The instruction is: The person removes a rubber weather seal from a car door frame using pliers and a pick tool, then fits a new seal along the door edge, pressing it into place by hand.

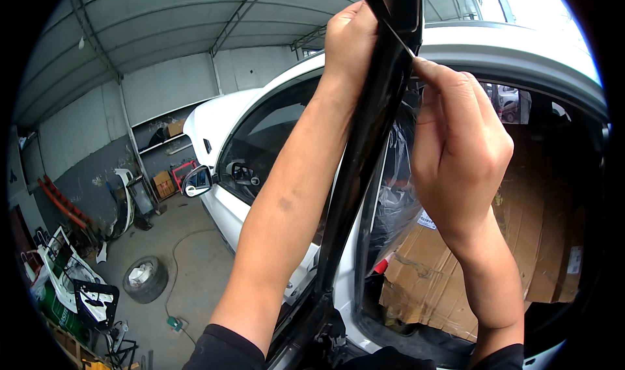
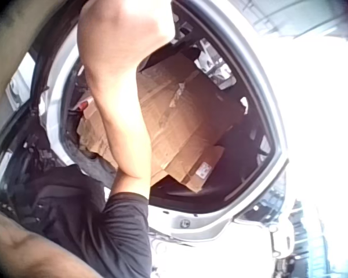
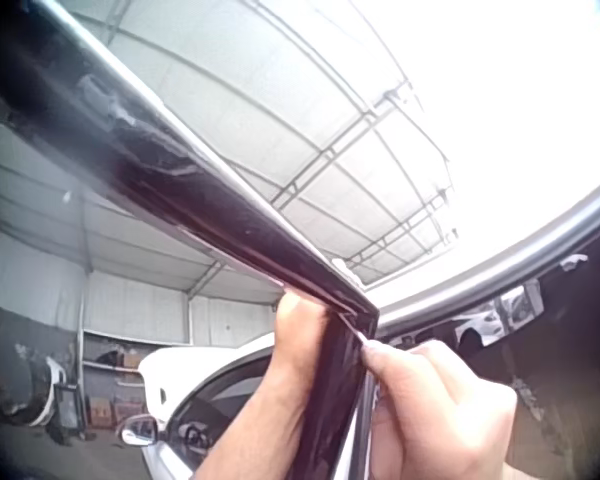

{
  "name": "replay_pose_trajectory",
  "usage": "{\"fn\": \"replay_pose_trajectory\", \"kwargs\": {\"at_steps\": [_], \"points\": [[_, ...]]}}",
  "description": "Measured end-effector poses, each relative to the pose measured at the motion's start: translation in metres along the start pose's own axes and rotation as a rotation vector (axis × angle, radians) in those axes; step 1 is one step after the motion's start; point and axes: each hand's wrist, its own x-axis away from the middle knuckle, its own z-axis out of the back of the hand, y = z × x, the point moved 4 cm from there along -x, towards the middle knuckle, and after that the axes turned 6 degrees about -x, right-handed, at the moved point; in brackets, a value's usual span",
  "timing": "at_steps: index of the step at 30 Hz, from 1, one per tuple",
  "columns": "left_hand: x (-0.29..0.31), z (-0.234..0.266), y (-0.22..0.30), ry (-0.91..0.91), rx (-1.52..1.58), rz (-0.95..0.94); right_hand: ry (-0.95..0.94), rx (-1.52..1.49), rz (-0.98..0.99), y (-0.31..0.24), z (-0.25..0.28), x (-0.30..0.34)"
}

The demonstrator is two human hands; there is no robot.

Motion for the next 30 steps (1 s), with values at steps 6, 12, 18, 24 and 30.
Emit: {"fn": "replay_pose_trajectory", "kwargs": {"at_steps": [6,12,18,24,30], "points": [[-0.002,0.001,-0.002,-0.016,0.004,-0.005,0.007,-0.04,0.105,0.014,0.002,-0.002],[0.0,0.0,0.0,-0.01,-0.003,-0.028,-0.018,-0.06,0.154,0.011,0.003,-0.011],[0.001,-0.003,0.004,-0.013,0.006,-0.003,-0.045,-0.07,0.181,0.015,0.004,-0.014],[-0.004,-0.001,0.0,-0.122,0.086,0.053,0.004,0.001,0.11,0.008,-0.002,-0.008],[0.0,-0.005,0.009,-0.017,0.015,-0.039,0.036,-0.002,0.0,0.001,-0.01,-0.002]]}}
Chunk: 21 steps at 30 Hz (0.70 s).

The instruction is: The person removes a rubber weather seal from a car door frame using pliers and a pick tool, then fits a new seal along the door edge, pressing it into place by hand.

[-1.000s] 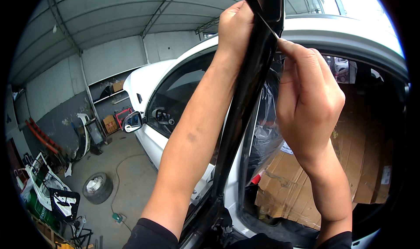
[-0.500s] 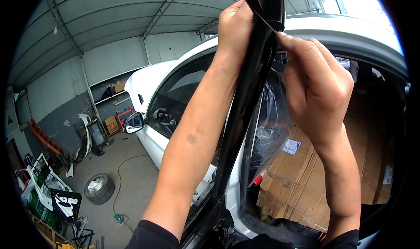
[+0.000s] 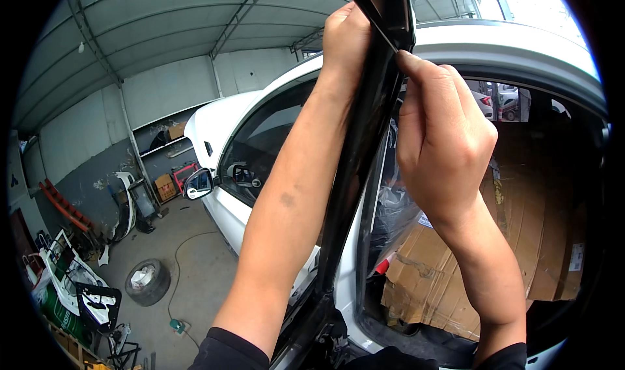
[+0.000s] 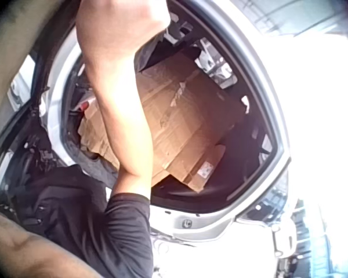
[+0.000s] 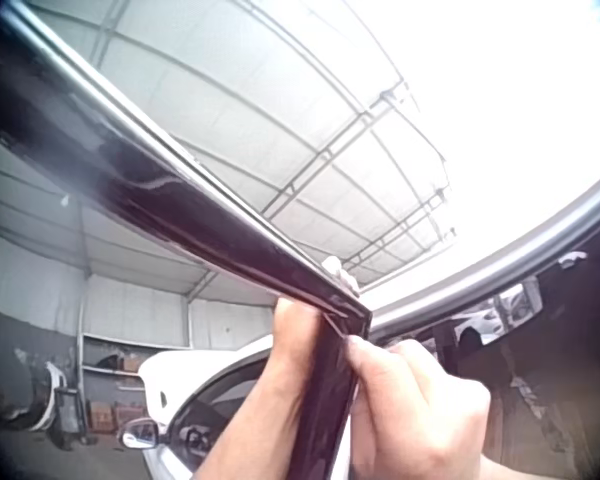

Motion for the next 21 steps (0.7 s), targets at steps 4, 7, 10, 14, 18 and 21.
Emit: {"fn": "replay_pose_trajectory", "kwargs": {"at_steps": [4,7,10,14,18,21], "points": [[0.002,0.002,0.004,0.042,-0.066,0.023,0.036,0.01,-0.007,-0.012,0.006,-0.004],[0.001,-0.002,0.006,0.006,-0.057,0.005,0.056,-0.002,-0.01,-0.013,0.007,-0.006],[0.001,-0.006,0.007,-0.011,-0.041,-0.015,0.063,-0.011,-0.032,-0.014,0.006,-0.004],[-0.003,0.0,0.002,-0.018,0.004,0.021,0.011,0.01,-0.01,-0.016,0.008,-0.004],[-0.002,-0.003,0.003,0.001,-0.003,0.007,0.054,-0.002,0.027,-0.015,0.009,-0.007],[0.002,-0.002,0.006,0.021,-0.041,0.019,0.069,-0.01,0.037,-0.015,0.01,-0.006]]}}
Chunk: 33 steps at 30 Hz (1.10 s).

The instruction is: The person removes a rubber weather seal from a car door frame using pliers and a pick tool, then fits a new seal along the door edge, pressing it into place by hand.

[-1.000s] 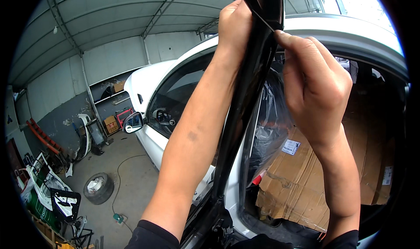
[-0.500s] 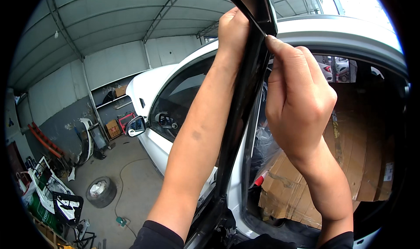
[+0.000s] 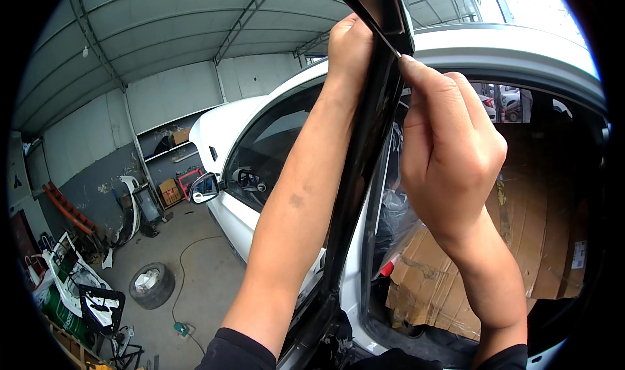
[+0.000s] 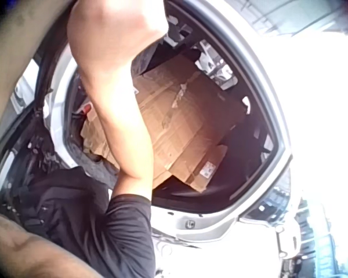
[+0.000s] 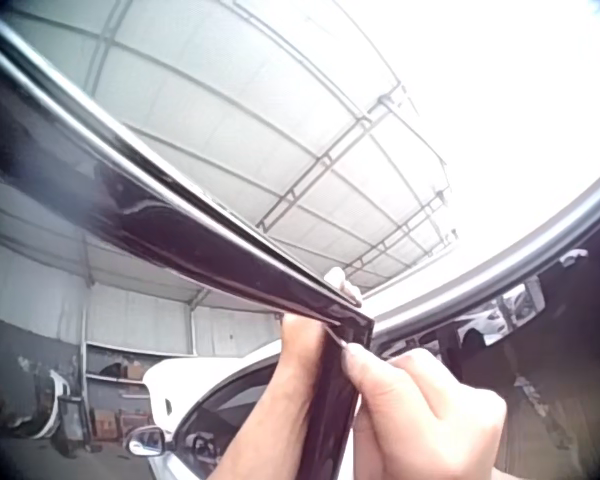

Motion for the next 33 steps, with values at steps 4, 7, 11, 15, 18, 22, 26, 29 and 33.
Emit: {"fn": "replay_pose_trajectory", "kwargs": {"at_steps": [4,7,11,15,18,22,26,29,33], "points": [[-0.007,0.004,-0.003,-0.088,0.029,-0.057,-0.005,0.001,0.026,0.001,0.003,-0.004],[0.001,-0.004,0.002,-0.029,0.001,-0.031,-0.016,-0.005,0.042,0.005,0.003,-0.003],[0.002,-0.006,0.005,-0.023,-0.005,-0.023,0.0,-0.042,0.06,0.008,0.003,-0.004],[-0.005,0.003,0.003,-0.122,0.03,-0.091,0.006,-0.057,0.062,0.005,0.0,-0.005],[0.001,-0.006,0.003,-0.05,0.037,-0.051,-0.003,-0.046,0.077,0.01,-0.002,-0.003],[-0.003,0.002,-0.005,0.014,0.003,0.024,-0.014,-0.058,0.07,0.011,-0.001,-0.003],[-0.011,0.008,-0.007,0.074,0.028,0.041,0.008,-0.07,0.068,0.007,0.0,-0.007],[-0.012,0.005,-0.009,0.089,0.067,0.051,-0.03,-0.055,0.059,0.009,-0.004,-0.011],[-0.007,0.001,-0.005,0.08,0.026,0.099,-0.059,-0.029,0.028,0.007,-0.002,-0.009]]}}
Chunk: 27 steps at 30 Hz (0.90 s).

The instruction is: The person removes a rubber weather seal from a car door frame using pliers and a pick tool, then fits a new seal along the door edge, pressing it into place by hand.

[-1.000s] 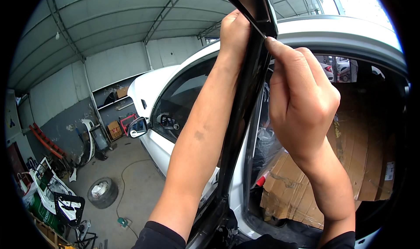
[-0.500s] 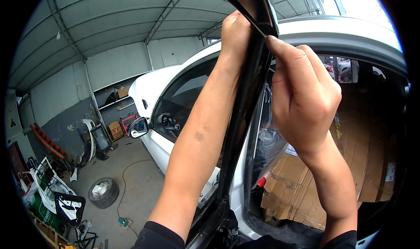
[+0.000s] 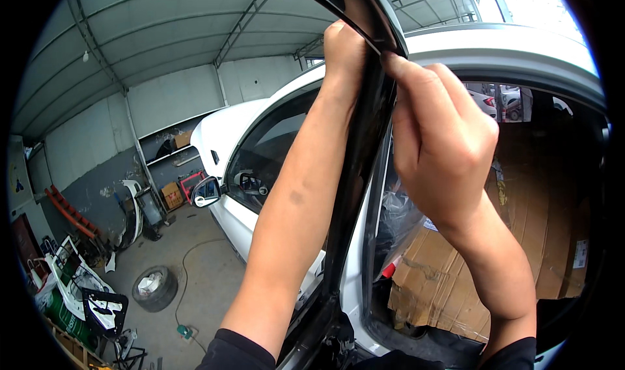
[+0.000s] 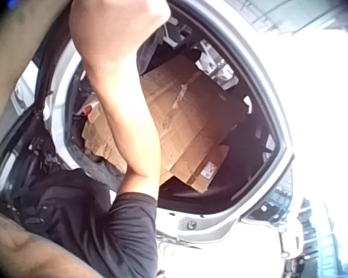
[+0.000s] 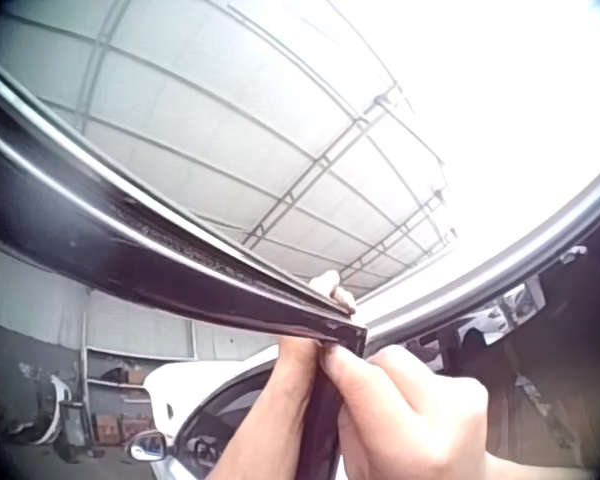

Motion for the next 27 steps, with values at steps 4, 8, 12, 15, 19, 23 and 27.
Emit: {"fn": "replay_pose_trajectory", "kwargs": {"at_steps": [4,8,12,15,19,23,27], "points": [[-0.002,0.0,0.0,-0.026,-0.037,-0.009,0.038,-0.202,-0.146,-0.003,-0.005,0.002],[-0.002,0.005,-0.005,-0.083,0.035,-0.054,-0.243,-0.796,-0.846,-0.001,-0.004,-0.004],[0.021,0.018,-0.008,-0.137,0.035,-0.018,-0.195,-0.972,-0.936,-0.01,-0.011,-0.009],[0.032,0.014,-0.001,-0.172,0.081,0.006,-0.129,-0.828,-0.822,-0.016,-0.019,-0.009],[0.029,0.006,0.007,-0.217,0.044,-0.138,-0.075,-0.563,-0.607,-0.018,-0.024,-0.01],[0.009,0.015,-0.005,-0.246,-0.019,-0.214,-0.089,-0.587,-0.567,-0.018,-0.022,-0.011],[-0.009,0.011,-0.008,-0.401,-0.004,-0.167,-0.106,-0.594,-0.477,-0.007,-0.021,-0.01]]}}
